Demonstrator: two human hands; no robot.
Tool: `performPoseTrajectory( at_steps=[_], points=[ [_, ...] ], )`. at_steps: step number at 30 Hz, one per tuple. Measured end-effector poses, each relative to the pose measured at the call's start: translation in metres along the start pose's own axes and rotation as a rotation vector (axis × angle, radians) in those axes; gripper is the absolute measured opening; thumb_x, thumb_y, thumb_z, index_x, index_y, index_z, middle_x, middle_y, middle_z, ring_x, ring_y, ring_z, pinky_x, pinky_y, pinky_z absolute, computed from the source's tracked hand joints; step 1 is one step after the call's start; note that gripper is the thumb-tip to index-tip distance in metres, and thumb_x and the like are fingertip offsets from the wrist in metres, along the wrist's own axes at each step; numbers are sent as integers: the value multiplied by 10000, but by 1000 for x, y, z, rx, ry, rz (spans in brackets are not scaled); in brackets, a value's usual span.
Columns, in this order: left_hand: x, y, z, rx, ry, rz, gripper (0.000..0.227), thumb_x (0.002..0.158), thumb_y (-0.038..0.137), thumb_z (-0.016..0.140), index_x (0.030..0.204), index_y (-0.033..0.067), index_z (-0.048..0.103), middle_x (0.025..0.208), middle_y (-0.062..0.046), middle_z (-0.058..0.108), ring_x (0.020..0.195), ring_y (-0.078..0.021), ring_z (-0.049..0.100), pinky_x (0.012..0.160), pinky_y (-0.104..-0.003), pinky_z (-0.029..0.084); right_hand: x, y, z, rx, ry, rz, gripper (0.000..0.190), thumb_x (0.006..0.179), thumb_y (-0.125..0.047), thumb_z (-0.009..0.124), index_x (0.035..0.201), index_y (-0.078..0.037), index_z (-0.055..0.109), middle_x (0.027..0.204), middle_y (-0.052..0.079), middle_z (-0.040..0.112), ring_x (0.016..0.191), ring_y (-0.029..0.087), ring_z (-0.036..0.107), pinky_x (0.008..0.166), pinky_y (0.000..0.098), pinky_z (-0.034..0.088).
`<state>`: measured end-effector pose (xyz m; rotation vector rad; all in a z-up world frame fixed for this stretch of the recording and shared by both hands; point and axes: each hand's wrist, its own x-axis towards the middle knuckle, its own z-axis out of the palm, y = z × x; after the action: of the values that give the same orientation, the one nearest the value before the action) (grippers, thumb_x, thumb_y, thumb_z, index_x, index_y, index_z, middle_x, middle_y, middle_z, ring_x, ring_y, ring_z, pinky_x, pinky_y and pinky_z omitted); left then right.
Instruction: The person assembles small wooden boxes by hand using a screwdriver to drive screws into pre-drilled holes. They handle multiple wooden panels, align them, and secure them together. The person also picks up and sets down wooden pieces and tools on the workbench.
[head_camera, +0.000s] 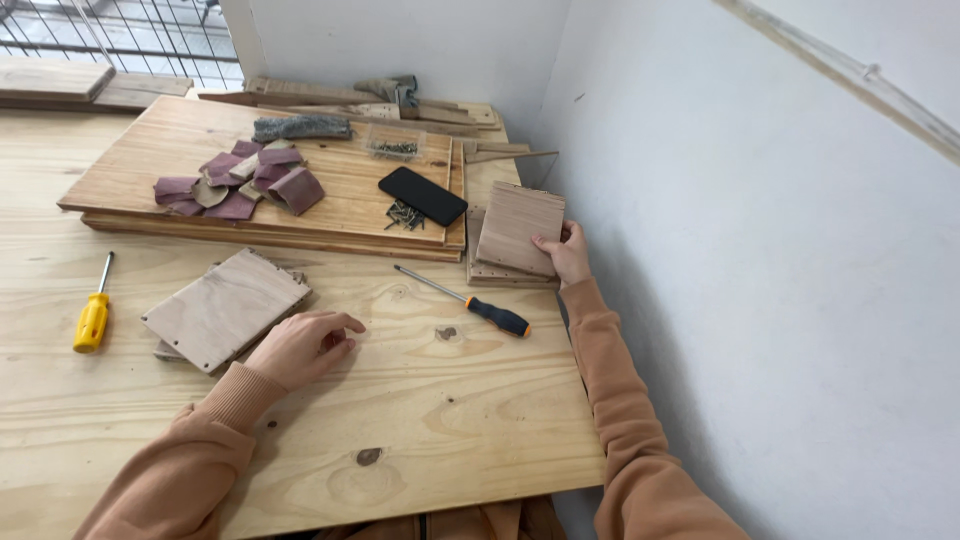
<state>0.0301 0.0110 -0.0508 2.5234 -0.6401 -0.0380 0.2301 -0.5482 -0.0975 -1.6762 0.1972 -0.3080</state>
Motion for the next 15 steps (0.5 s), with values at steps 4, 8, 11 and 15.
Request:
performPoseTrajectory(
  at_steps=[4,8,11,15],
  points=[
    [1,0,4,-3,-6,6,311,1070,412,761,1345,325,878,1059,-68,919,1115,-371,901,951,-574,716,-54,-50,5,-37,78,-49,703,1167,-305,907,1703,-96,503,1456,211,712,1441,365,709,1226,550,579],
    [3,-3,2,6,-6,-41,299,1076,421,761,1343,364,883,1042,-24,928,1094,-309,918,957,-540,733,-71,-84,15,-63,86,-57,516,1221,-365,787,1636,-183,541,1285,129,769,1238,252,741,1069,457,632],
    [5,-7,6,-5,19,-9,313,1065,419,772,1348,338,880,1038,-61,920,1079,-351,912,939,-563,727,-33,-44,12,68,48,-4,593,1210,-374,827,1687,-174,537,1346,179,727,1242,287,746,1029,479,669],
    [7,3,4,-116,177,77,387,1084,365,803,1434,208,855,1057,-143,880,1036,-422,890,899,-599,701,-28,-35,35,322,-216,47,783,1188,-217,856,1833,-48,446,1604,287,642,1479,444,687,1227,609,612]
  ],
)
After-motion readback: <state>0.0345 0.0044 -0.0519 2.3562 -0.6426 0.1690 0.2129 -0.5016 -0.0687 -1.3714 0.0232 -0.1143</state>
